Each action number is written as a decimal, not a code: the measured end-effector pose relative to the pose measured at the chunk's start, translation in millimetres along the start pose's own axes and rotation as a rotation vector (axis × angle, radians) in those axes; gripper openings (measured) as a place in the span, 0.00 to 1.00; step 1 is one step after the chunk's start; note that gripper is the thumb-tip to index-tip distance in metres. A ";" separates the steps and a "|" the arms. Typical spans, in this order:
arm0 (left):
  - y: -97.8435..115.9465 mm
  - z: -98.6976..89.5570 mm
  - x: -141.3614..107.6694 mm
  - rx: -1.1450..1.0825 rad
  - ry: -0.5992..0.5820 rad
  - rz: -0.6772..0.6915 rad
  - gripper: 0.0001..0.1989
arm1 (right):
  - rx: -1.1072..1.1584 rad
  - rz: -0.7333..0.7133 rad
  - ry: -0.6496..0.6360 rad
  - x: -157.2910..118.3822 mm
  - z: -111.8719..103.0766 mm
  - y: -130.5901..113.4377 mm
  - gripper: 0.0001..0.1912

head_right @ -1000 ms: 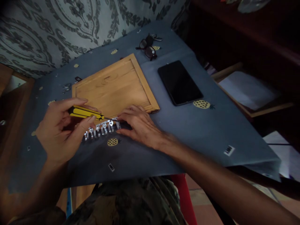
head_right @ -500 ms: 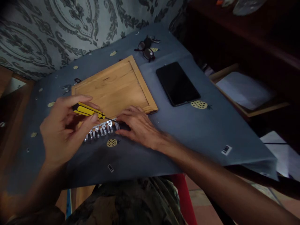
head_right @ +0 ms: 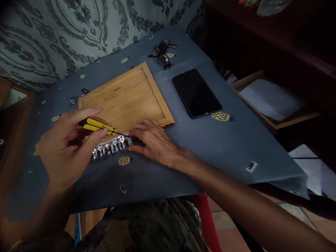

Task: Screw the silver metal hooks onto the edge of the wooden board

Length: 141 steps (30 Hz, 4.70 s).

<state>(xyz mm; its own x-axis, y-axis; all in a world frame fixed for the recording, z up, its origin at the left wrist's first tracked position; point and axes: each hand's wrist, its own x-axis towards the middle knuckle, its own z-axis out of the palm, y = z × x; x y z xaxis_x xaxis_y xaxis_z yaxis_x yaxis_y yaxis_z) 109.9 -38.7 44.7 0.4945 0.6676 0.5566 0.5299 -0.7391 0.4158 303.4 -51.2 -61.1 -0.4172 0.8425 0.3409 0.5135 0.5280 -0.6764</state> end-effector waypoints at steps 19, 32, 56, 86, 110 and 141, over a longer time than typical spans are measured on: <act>-9.1 -6.6 -9.7 -0.080 0.067 -0.121 0.20 | 0.014 0.025 0.013 -1.1 -0.6 -0.7 0.17; -19.0 -7.6 -25.9 -0.052 0.092 -0.130 0.21 | 0.053 0.031 0.016 -2.2 -2.5 -0.1 0.19; -14.0 -6.5 -17.1 0.019 0.046 -0.056 0.18 | 0.048 0.071 0.000 -2.9 -3.2 -0.9 0.21; -7.8 -10.3 -11.0 0.076 0.038 -0.062 0.20 | 0.034 0.009 0.025 -3.4 -2.2 1.5 0.21; -6.9 -8.1 -9.2 0.143 0.015 -0.019 0.13 | 0.033 0.018 0.020 -2.3 -2.4 0.2 0.20; -6.9 -3.4 7.1 0.067 -0.066 0.019 0.15 | 0.034 0.034 0.003 -1.4 -2.2 -1.1 0.23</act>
<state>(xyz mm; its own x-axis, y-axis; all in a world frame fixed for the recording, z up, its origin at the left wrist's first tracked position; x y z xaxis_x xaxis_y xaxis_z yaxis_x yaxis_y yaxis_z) 107.5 -29.1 48.2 0.5475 0.6599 0.5146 0.5643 -0.7452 0.3553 305.1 -52.6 -59.4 -0.3976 0.8600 0.3197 0.5013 0.4955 -0.7093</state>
